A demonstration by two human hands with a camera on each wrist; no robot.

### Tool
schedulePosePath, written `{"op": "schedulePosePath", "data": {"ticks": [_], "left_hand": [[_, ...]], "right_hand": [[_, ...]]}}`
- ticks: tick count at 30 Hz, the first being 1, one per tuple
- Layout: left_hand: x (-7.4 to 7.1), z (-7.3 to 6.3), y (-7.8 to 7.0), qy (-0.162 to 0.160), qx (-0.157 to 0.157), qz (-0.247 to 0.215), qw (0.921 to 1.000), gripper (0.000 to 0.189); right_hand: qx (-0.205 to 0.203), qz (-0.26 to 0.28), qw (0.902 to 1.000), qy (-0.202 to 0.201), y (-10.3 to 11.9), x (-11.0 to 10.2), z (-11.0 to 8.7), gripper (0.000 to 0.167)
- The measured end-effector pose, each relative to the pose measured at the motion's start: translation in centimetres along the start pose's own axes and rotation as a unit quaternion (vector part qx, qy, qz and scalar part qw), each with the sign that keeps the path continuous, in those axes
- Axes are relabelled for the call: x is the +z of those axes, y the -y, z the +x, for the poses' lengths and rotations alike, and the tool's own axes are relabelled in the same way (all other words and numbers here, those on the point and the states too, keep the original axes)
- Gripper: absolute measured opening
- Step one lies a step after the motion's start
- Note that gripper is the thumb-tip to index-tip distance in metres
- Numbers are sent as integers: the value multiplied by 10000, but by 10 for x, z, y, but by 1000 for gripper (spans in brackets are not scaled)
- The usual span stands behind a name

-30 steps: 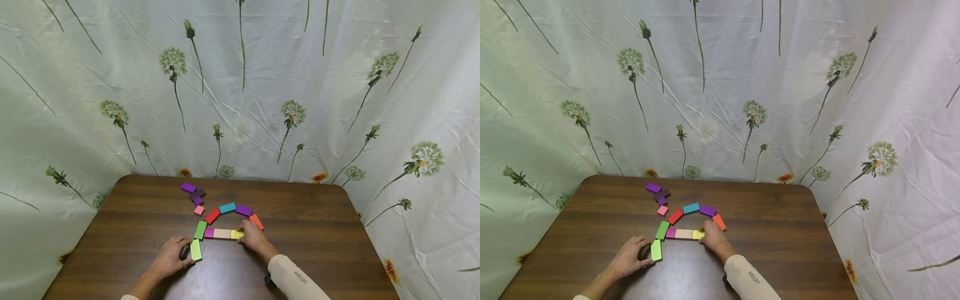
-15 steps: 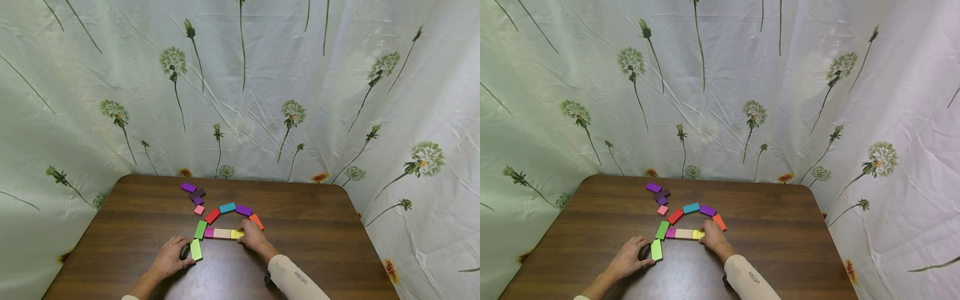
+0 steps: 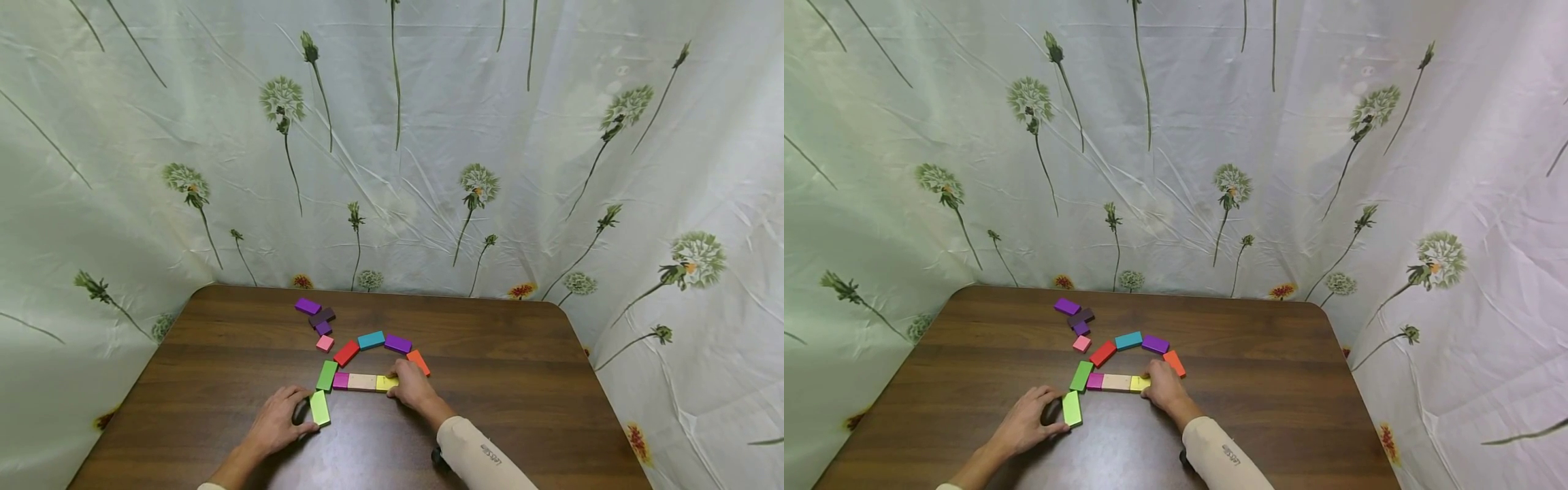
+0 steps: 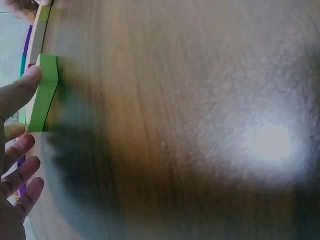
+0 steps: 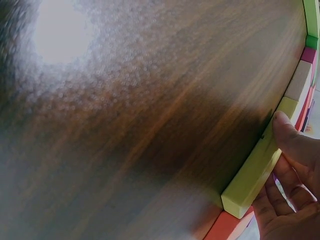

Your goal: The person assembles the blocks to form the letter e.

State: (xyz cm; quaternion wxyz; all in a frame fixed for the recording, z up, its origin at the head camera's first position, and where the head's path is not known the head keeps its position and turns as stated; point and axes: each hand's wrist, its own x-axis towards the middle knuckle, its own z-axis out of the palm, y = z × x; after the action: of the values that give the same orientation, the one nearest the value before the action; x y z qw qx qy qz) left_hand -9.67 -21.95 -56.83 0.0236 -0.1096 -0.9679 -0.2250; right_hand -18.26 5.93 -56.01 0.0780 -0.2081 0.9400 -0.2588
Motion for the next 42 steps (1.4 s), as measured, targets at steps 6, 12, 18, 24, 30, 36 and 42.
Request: {"op": "schedulePosePath", "data": {"ticks": [6, 12, 18, 24, 30, 36, 42], "left_hand": [[-10, 9, 6, -199, 294, 168, 9992, 60], [-29, 30, 15, -128, 436, 244, 9987, 58], [-48, 68, 28, 22, 745, 287, 9968, 55], [-62, 115, 38, 389, 1174, 441, 9913, 54], [-59, 155, 47, 600, 1582, 485, 9844, 50], [-49, 183, 51, 985, 1566, 703, 9802, 55], [-41, 200, 46, 1479, 1392, 1092, 9730, 66]], "right_hand": [[-38, -73, 9999, -64, -1, -1, -1, 31], [16, -5, 10000, 45, 1, -3, -1, 31], [72, 24, 9999, 72, 0, -2, 2, 30], [174, -34, 9998, 88, 0, -1, 0, 31], [200, -52, 9998, 76, 2, -2, 0, 31], [215, -39, 9997, 118, 1, -2, 0, 30], [88, -83, 9999, -4, 0, -2, 0, 29]]}}
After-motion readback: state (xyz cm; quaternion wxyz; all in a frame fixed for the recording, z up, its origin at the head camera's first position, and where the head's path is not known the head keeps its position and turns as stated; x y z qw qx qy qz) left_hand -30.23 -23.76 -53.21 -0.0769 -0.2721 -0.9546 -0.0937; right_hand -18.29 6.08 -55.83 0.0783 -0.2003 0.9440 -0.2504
